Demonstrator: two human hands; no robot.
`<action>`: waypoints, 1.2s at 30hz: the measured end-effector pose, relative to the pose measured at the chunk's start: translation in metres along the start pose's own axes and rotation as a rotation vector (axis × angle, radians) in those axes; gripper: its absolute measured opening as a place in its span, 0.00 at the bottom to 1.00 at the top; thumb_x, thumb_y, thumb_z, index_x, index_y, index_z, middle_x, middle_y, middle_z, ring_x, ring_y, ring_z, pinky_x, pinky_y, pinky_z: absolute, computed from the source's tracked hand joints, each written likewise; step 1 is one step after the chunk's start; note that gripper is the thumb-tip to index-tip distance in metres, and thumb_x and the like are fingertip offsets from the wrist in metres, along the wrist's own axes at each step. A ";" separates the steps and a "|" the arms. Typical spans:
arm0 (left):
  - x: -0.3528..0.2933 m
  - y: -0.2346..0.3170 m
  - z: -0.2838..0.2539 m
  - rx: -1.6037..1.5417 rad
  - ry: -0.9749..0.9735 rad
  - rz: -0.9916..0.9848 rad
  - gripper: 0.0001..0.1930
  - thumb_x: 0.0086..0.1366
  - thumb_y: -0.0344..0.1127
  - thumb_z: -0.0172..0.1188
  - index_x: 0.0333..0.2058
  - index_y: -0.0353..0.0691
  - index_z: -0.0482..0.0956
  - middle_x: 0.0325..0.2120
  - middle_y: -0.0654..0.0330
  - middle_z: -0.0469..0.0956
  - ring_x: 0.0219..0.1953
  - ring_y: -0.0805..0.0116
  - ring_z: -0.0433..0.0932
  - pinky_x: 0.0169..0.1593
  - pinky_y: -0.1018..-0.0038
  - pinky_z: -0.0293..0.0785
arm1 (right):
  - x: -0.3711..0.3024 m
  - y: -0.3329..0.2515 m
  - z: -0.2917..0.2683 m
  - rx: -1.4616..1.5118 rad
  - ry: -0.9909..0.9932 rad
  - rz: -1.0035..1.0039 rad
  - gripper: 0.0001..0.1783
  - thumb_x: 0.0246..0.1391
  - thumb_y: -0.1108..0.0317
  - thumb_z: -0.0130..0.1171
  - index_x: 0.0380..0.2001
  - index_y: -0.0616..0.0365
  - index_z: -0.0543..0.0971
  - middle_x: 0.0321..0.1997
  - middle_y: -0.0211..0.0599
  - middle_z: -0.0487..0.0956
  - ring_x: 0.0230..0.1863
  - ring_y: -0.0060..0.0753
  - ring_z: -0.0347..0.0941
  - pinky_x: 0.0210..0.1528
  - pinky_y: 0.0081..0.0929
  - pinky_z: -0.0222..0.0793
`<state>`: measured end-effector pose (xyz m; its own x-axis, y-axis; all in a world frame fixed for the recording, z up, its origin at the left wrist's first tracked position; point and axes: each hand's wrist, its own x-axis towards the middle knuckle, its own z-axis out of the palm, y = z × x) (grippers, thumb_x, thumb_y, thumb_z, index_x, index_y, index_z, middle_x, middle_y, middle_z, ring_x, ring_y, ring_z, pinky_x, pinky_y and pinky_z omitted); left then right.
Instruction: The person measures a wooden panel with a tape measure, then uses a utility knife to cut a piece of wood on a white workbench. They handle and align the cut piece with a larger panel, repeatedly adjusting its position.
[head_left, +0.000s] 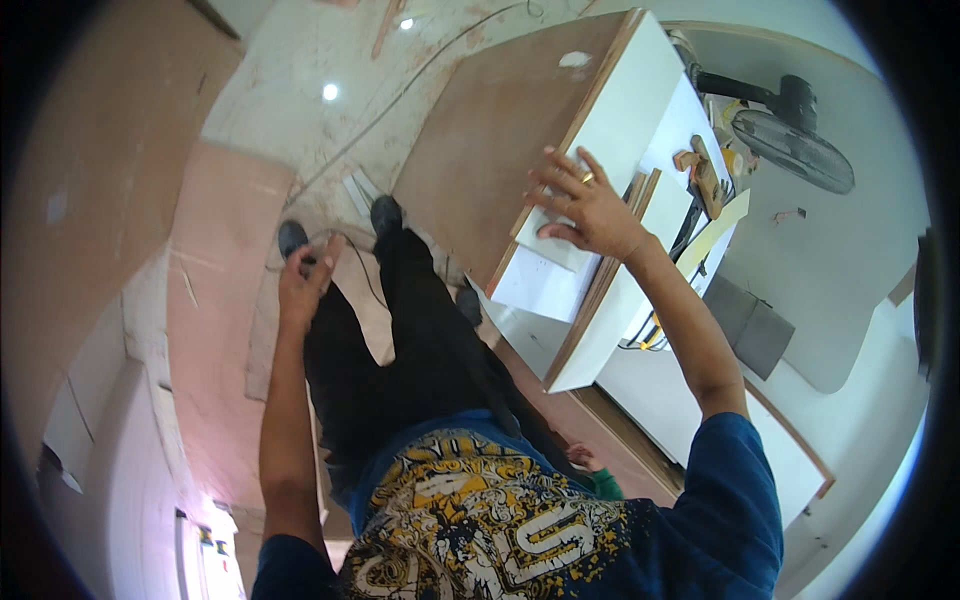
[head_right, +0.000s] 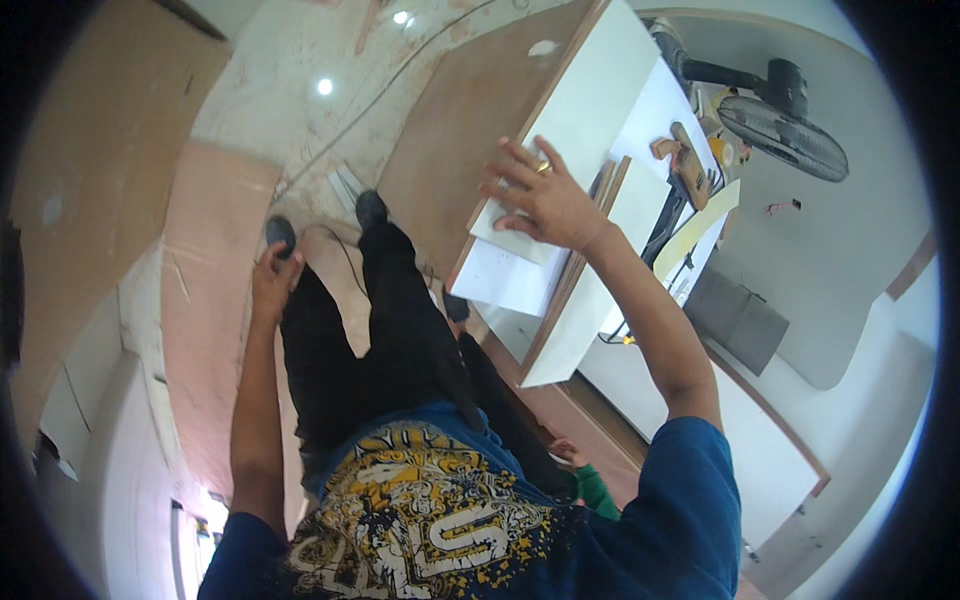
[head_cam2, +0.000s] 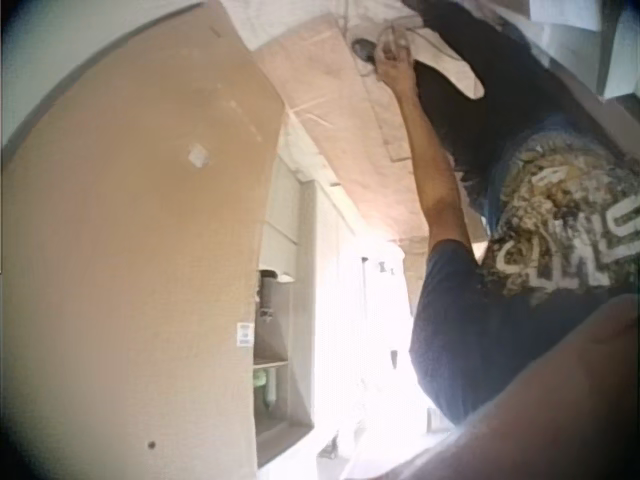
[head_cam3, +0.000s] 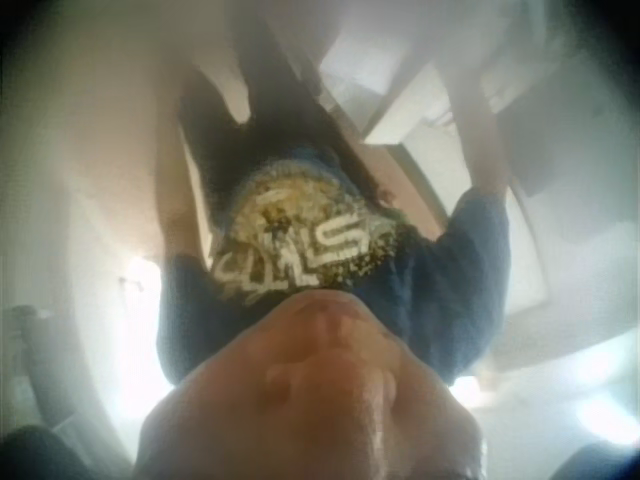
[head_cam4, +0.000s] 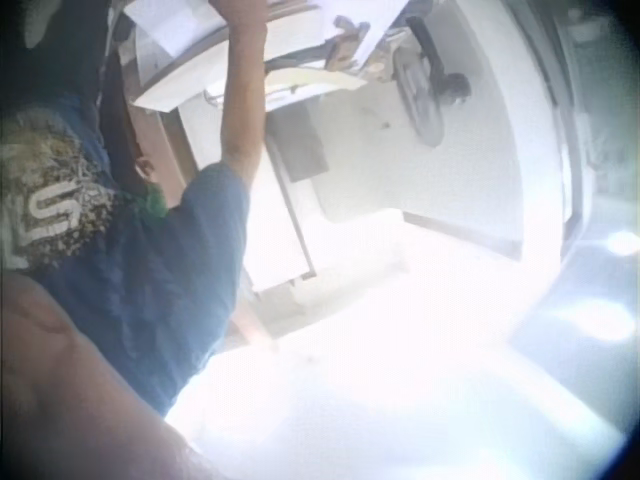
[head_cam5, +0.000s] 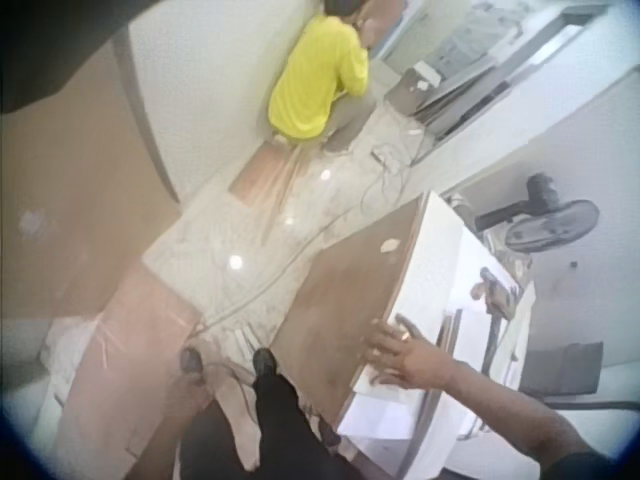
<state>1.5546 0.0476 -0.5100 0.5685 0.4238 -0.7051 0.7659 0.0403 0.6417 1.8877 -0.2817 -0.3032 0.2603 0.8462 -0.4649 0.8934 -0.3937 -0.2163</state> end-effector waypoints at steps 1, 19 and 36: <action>-0.004 0.005 -0.003 0.012 0.005 0.022 0.34 0.62 0.53 0.73 0.57 0.32 0.78 0.32 0.59 0.76 0.32 0.72 0.74 0.34 0.74 0.72 | 0.000 0.002 -0.002 0.008 -0.016 -0.013 0.30 0.59 0.42 0.62 0.61 0.39 0.80 0.71 0.32 0.71 0.81 0.43 0.50 0.80 0.62 0.40; -0.068 0.201 0.114 -0.845 -0.771 -0.004 0.32 0.65 0.38 0.69 0.65 0.33 0.71 0.55 0.58 0.78 0.58 0.67 0.75 0.62 0.67 0.70 | 0.005 0.272 0.002 0.763 0.598 1.288 0.67 0.40 0.35 0.77 0.72 0.68 0.59 0.71 0.61 0.66 0.73 0.60 0.63 0.72 0.45 0.63; -0.085 0.333 0.126 -0.535 -0.979 0.003 0.29 0.66 0.38 0.69 0.62 0.31 0.73 0.48 0.63 0.79 0.49 0.76 0.75 0.53 0.76 0.70 | -0.127 -0.022 -0.053 0.470 0.228 0.266 0.66 0.36 0.33 0.78 0.77 0.40 0.60 0.83 0.44 0.50 0.83 0.57 0.41 0.78 0.67 0.39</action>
<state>1.7987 -0.0885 -0.2746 0.7422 -0.4623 -0.4851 0.6700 0.5249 0.5249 1.8539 -0.3617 -0.1941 0.5722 0.7317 -0.3702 0.5417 -0.6762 -0.4992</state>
